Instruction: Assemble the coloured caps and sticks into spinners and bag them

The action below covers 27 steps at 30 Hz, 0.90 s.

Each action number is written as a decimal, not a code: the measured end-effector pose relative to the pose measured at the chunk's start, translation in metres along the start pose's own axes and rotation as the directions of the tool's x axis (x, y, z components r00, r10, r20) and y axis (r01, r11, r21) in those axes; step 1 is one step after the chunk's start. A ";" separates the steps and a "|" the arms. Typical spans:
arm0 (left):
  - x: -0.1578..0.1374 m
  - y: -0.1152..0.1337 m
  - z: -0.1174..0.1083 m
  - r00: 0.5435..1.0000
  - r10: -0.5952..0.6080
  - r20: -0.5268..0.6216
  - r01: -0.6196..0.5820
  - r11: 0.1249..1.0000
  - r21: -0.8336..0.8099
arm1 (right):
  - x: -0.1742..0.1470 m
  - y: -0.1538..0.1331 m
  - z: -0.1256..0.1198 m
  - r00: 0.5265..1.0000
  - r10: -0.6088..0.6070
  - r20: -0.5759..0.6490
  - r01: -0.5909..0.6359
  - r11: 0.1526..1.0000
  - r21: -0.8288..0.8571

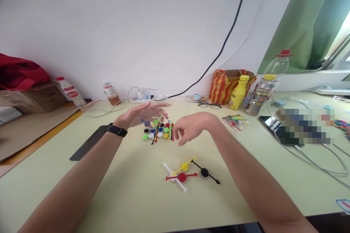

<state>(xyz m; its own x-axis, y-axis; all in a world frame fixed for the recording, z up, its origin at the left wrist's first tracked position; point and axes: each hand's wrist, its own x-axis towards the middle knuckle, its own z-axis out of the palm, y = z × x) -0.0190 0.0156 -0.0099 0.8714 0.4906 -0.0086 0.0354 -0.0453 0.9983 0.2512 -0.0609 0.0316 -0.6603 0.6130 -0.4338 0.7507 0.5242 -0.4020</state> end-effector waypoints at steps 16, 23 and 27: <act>-0.002 0.005 0.003 1.000 -0.015 0.000 0.015 0.999 0.039 | 0.058 -0.027 0.041 0.870 -0.420 0.257 0.341 0.890 0.303; 0.002 -0.010 -0.007 0.999 -0.009 0.051 0.011 0.999 -0.048 | 0.006 -0.018 -0.002 0.868 -0.358 -0.344 0.491 0.728 0.479; 0.001 -0.013 -0.008 0.999 -0.010 0.037 0.013 0.997 -0.072 | -0.022 0.001 -0.019 0.659 -0.154 -0.737 0.610 0.682 0.403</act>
<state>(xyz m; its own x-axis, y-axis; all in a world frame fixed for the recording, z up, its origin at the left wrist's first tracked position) -0.0228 0.0237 -0.0219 0.8887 0.4581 -0.0212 0.0116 0.0237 0.9997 0.2673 -0.0623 0.0562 -0.5362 0.7587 0.3700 0.1014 0.4931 -0.8641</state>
